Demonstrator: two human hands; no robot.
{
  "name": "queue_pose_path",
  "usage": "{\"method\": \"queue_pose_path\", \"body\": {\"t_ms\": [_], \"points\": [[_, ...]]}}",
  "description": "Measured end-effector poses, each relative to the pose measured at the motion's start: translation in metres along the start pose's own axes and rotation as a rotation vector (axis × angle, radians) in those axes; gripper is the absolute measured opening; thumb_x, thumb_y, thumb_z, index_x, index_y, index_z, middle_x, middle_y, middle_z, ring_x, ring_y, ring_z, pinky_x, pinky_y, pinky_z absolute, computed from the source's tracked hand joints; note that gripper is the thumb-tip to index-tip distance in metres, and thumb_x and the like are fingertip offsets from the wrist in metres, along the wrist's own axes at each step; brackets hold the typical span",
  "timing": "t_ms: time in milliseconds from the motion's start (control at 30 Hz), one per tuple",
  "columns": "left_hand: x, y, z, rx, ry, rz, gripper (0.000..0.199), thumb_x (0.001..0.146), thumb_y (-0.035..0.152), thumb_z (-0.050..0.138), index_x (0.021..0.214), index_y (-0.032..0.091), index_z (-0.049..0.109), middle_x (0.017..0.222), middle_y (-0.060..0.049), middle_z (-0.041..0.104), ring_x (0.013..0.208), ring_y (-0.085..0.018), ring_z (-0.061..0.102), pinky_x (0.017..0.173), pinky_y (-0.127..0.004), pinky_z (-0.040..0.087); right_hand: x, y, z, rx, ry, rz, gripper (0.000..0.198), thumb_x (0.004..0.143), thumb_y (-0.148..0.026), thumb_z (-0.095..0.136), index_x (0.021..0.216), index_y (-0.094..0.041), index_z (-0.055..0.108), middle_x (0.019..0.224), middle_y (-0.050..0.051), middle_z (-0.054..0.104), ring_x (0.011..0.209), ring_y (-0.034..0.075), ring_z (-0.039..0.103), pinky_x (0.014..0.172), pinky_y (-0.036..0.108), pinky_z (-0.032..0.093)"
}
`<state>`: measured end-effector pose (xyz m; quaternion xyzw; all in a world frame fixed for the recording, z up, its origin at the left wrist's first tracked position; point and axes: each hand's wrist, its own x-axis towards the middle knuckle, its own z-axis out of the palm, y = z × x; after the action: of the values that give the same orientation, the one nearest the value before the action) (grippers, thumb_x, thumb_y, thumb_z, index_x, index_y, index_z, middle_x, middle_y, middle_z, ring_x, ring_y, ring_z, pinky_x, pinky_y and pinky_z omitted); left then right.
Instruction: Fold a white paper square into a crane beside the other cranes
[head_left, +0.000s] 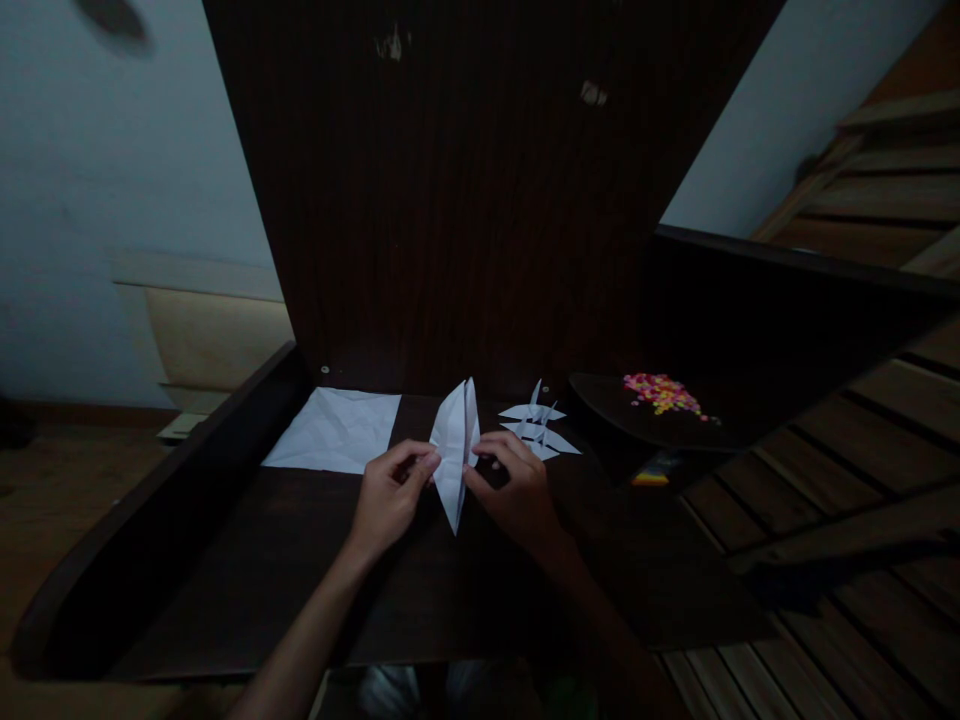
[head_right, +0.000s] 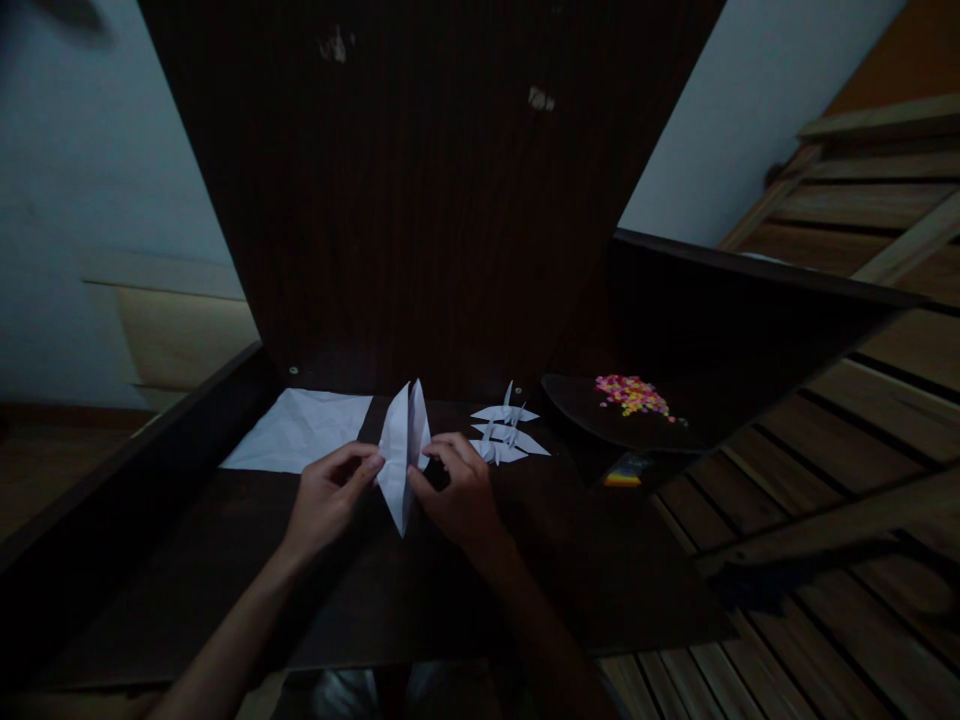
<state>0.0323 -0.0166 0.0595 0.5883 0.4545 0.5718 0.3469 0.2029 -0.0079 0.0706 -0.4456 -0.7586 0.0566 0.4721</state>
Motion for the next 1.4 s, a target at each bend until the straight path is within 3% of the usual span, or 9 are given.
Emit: {"method": "queue_pose_path", "body": {"t_ms": [200,333,400,533,633,833,967,1133,1400], "points": [[-0.001,-0.003,0.0,0.09,0.009,0.09,0.017,0.084,0.033,0.06,0.082,0.018,0.066,0.072,0.0,0.064,0.066,-0.014,0.06,0.063,-0.023,0.048,0.001,-0.001,0.003,-0.054,0.04,0.019,0.005,0.077,-0.017,0.058,0.076,-0.018,0.063,0.083,0.006,0.066,0.074,0.017,0.061,0.068,0.028,0.05],[-0.003,-0.008,0.003,0.111,0.162,0.121,0.017,0.084,0.03,0.061,0.096,0.018,0.06,0.075,0.001,0.064,0.065,-0.013,0.062,0.062,-0.024,0.05,0.001,-0.004,0.001,-0.062,0.106,0.052,0.013,0.079,-0.013,0.052,0.071,-0.019,0.061,0.088,0.007,0.067,0.064,0.014,0.059,0.061,0.027,0.05],[-0.004,-0.01,0.005,0.202,0.234,0.204,0.015,0.084,0.026,0.061,0.096,0.018,0.059,0.079,0.0,0.065,0.068,-0.013,0.064,0.066,-0.025,0.052,0.0,-0.006,0.001,-0.065,0.155,0.056,0.013,0.08,-0.014,0.051,0.073,-0.019,0.061,0.093,0.008,0.065,0.066,0.014,0.059,0.061,0.027,0.05],[-0.005,-0.012,0.01,0.435,0.239,0.441,0.008,0.086,0.018,0.057,0.089,0.018,0.065,0.086,-0.004,0.068,0.081,-0.016,0.065,0.076,-0.028,0.052,-0.003,-0.011,0.002,-0.13,0.18,0.003,0.012,0.082,-0.015,0.052,0.079,-0.019,0.063,0.09,0.007,0.064,0.078,0.017,0.063,0.068,0.029,0.053],[-0.004,-0.01,0.015,0.486,0.298,0.494,0.011,0.084,0.02,0.06,0.092,0.017,0.068,0.089,-0.006,0.069,0.081,-0.016,0.066,0.075,-0.028,0.053,-0.005,-0.014,0.003,-0.194,0.176,-0.053,0.013,0.083,-0.015,0.051,0.083,-0.019,0.063,0.092,0.009,0.066,0.081,0.019,0.064,0.071,0.031,0.054],[0.001,-0.003,0.021,0.477,0.36,0.168,0.026,0.074,0.043,0.069,0.081,0.017,0.069,0.067,-0.002,0.069,0.057,-0.015,0.064,0.057,-0.025,0.05,-0.011,-0.015,0.009,-0.209,0.198,-0.171,0.016,0.084,-0.014,0.052,0.095,-0.02,0.063,0.099,0.011,0.067,0.089,0.02,0.066,0.075,0.034,0.056],[0.008,-0.003,0.016,0.446,0.325,-0.007,0.026,0.075,0.044,0.064,0.072,0.018,0.067,0.062,-0.001,0.068,0.056,-0.017,0.065,0.058,-0.025,0.049,-0.013,-0.014,0.01,-0.164,0.235,-0.203,0.017,0.083,-0.013,0.053,0.095,-0.021,0.062,0.099,0.011,0.068,0.09,0.02,0.067,0.076,0.034,0.056],[0.013,-0.013,0.007,0.363,0.222,-0.106,0.021,0.076,0.032,0.058,0.061,0.018,0.06,0.055,0.001,0.063,0.054,-0.016,0.062,0.056,-0.024,0.045,-0.009,-0.008,0.006,-0.109,0.275,-0.039,0.013,0.084,-0.016,0.052,0.083,-0.021,0.064,0.092,0.009,0.07,0.085,0.02,0.067,0.078,0.035,0.055],[0.01,-0.022,0.005,-0.043,0.108,-0.25,0.014,0.072,0.026,0.06,0.063,0.016,0.058,0.056,0.001,0.064,0.055,-0.015,0.064,0.057,-0.025,0.051,-0.004,0.016,0.002,0.076,0.38,0.188,0.013,0.084,-0.021,0.054,0.077,-0.019,0.065,0.083,0.008,0.07,0.08,0.02,0.066,0.071,0.034,0.054]]}}
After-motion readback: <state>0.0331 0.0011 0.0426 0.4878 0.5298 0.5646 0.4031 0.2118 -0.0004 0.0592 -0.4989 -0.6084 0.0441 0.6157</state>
